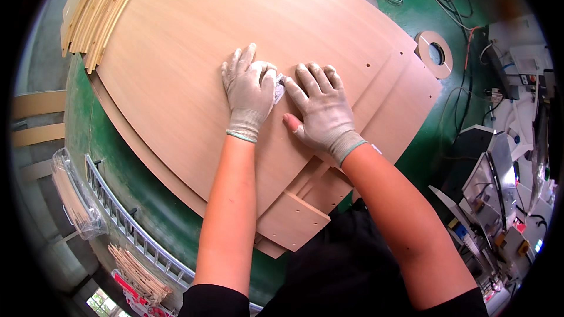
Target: The person repeatedly picks up large wooden panels from a stack, places them onto a conveyor belt, and feeds them into a CNC machine. The person wears gloves and handles the panels one at a time throughout the clip.
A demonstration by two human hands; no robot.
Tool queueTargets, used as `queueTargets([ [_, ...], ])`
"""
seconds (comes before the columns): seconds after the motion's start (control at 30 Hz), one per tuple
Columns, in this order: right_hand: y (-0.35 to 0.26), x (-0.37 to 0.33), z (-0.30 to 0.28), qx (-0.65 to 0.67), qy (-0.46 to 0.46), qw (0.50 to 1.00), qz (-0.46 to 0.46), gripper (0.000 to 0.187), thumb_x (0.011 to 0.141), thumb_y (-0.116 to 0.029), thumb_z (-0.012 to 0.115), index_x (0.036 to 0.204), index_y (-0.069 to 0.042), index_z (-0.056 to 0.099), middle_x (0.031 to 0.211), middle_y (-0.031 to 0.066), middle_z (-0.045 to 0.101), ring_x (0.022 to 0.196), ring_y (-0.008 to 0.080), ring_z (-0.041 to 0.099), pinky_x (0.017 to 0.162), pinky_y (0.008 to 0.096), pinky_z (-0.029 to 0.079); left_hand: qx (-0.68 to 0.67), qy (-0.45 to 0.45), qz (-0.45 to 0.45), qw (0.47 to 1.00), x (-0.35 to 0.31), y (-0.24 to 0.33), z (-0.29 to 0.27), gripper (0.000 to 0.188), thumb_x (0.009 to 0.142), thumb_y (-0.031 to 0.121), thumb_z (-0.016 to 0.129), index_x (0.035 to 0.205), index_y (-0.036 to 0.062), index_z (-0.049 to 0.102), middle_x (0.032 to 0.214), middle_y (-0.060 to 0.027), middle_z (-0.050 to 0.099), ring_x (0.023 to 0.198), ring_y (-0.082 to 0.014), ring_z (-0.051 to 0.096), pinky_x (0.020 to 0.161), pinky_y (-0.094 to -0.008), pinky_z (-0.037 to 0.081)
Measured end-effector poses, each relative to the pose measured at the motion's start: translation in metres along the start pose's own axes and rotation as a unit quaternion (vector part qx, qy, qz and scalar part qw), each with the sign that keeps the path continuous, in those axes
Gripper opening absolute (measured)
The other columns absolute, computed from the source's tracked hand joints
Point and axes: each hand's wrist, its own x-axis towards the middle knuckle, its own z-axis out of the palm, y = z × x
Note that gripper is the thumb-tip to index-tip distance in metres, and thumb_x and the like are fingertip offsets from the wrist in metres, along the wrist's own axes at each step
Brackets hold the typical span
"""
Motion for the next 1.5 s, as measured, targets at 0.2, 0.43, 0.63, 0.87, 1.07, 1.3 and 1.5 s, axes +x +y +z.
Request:
queueTargets([
  [0.2,0.004,-0.001,0.001,0.027,0.023,0.999,-0.003,0.07,0.092,-0.05,0.061,0.15,-0.012,0.051,0.159,0.0161,0.043,0.151,0.0323,0.033,0.127,0.0513,0.018,0.026,0.005,0.026,0.999,-0.001,0.01,-0.004,0.018,0.089,0.027,0.066,0.091,0.0109,0.073,0.154,-0.0136,0.053,0.149,-0.0387,0.035,0.126,-0.0544,0.015],
  [0.43,0.004,-0.002,0.003,0.026,0.032,0.999,0.001,0.069,0.092,-0.049,0.062,0.149,-0.011,0.051,0.157,0.0159,0.045,0.151,0.0323,0.033,0.127,0.0512,0.018,0.047,-0.014,0.048,0.998,-0.002,0.004,-0.001,0.018,0.091,0.027,0.066,0.093,0.01,0.072,0.157,-0.013,0.05,0.148,-0.0393,0.036,0.125,-0.0537,0.018],
  [0.63,0.004,-0.002,0.004,0.025,0.041,0.999,0.001,0.068,0.092,-0.049,0.062,0.148,-0.011,0.052,0.156,0.0157,0.045,0.15,0.0324,0.034,0.127,0.0512,0.019,0.059,-0.007,0.079,0.995,0.0,0.0,0.002,0.014,0.095,0.021,0.063,0.094,0.0081,0.069,0.156,-0.0141,0.05,0.146,-0.0398,0.038,0.124,-0.0512,0.023],
  [0.87,0.004,0.0,0.005,0.028,0.032,0.999,0.002,0.068,0.092,-0.049,0.061,0.148,-0.012,0.052,0.158,0.0158,0.044,0.15,0.0323,0.034,0.127,0.0513,0.019,0.06,0.024,0.086,0.994,-0.007,0.012,0.008,0.017,0.095,0.017,0.062,0.098,0.0012,0.067,0.14,-0.0152,0.059,0.141,-0.0393,0.043,0.12,-0.0521,0.033],
  [1.07,0.003,-0.001,0.005,0.019,0.026,0.999,0.005,0.069,0.092,-0.05,0.061,0.15,-0.012,0.051,0.159,0.0155,0.043,0.151,0.032,0.033,0.128,0.0511,0.018,0.085,0.093,-0.024,0.992,-0.006,0.007,0.014,0.024,0.097,0.016,0.061,0.115,0.0005,0.061,0.137,-0.0173,0.058,0.14,-0.0397,0.044,0.118,-0.0515,0.034],
  [1.3,0.004,0.0,0.006,0.026,0.026,0.999,0.005,0.068,0.094,-0.05,0.059,0.15,-0.013,0.051,0.159,0.0152,0.044,0.151,0.0313,0.034,0.128,0.0509,0.018,0.123,0.063,0.008,0.99,-0.008,0.014,0.01,0.055,0.098,0.035,0.062,0.144,0.0069,0.053,0.154,-0.0191,0.046,0.147,-0.0404,0.036,0.123,-0.0522,0.028],
  [1.5,0.007,-0.002,0.005,0.03,0.021,0.999,0.004,0.068,0.094,-0.05,0.059,0.15,-0.013,0.051,0.16,0.0146,0.043,0.152,0.0312,0.033,0.128,0.0504,0.018,0.182,0.022,0.001,0.983,0.001,0.007,0.01,0.055,0.101,0.041,0.057,0.148,0.0122,0.054,0.158,-0.0139,0.045,0.148,-0.038,0.036,0.123,-0.0501,0.028],
])
